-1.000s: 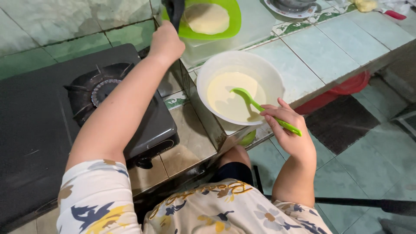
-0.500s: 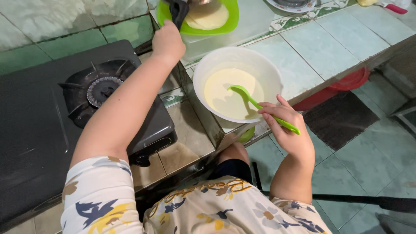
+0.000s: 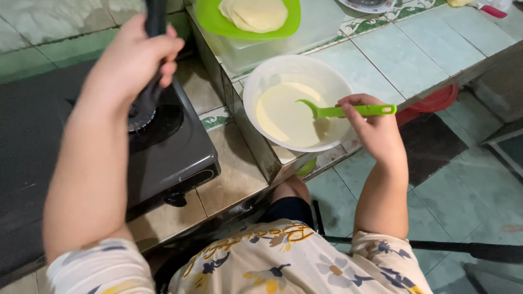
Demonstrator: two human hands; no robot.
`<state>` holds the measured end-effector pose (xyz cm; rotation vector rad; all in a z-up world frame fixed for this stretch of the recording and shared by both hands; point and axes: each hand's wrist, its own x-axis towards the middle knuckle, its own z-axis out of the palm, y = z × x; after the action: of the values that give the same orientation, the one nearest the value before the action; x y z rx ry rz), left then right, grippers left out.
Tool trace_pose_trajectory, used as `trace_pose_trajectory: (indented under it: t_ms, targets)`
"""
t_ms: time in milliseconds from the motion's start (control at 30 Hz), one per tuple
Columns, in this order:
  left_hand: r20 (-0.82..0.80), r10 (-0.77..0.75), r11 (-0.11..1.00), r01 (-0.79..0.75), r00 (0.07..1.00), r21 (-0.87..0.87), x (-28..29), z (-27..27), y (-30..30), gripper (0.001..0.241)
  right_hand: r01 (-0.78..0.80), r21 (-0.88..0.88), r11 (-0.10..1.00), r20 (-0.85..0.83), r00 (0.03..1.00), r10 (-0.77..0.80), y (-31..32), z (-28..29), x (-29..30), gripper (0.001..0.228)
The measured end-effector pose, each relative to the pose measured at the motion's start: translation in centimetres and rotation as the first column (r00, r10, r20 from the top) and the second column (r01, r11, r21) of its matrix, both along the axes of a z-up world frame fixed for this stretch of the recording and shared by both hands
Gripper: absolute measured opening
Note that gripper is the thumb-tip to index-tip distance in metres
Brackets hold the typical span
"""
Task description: Pouring batter into a pan and spreading it to create thin crepes or wrappers.
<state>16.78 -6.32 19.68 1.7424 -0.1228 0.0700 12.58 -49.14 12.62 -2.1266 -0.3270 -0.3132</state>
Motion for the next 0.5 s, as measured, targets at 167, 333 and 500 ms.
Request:
trace_pose_trajectory:
  t_ms: [167,333,500]
  targets:
    - [-0.120,-0.132,0.931,0.082,0.984,-0.355,-9.5,-0.7,3.8,0.011,0.120,-0.094,0.988,-0.149,0.980,-0.133,1.5,2.7,0.0,0.022]
    - [-0.187,-0.291,0.744,0.099,0.938,-0.660,-16.2,-6.3,7.0,0.013,-0.005,0.156,0.988,-0.139,0.990,0.027,-0.1,0.1,2.9,0.026]
    - [-0.200,-0.467,0.525,0.088,0.861,-0.846,-20.7,-10.7,8.0,0.020,-0.026,0.351,0.936,-0.135,0.988,0.078,-0.6,-1.0,3.5,0.023]
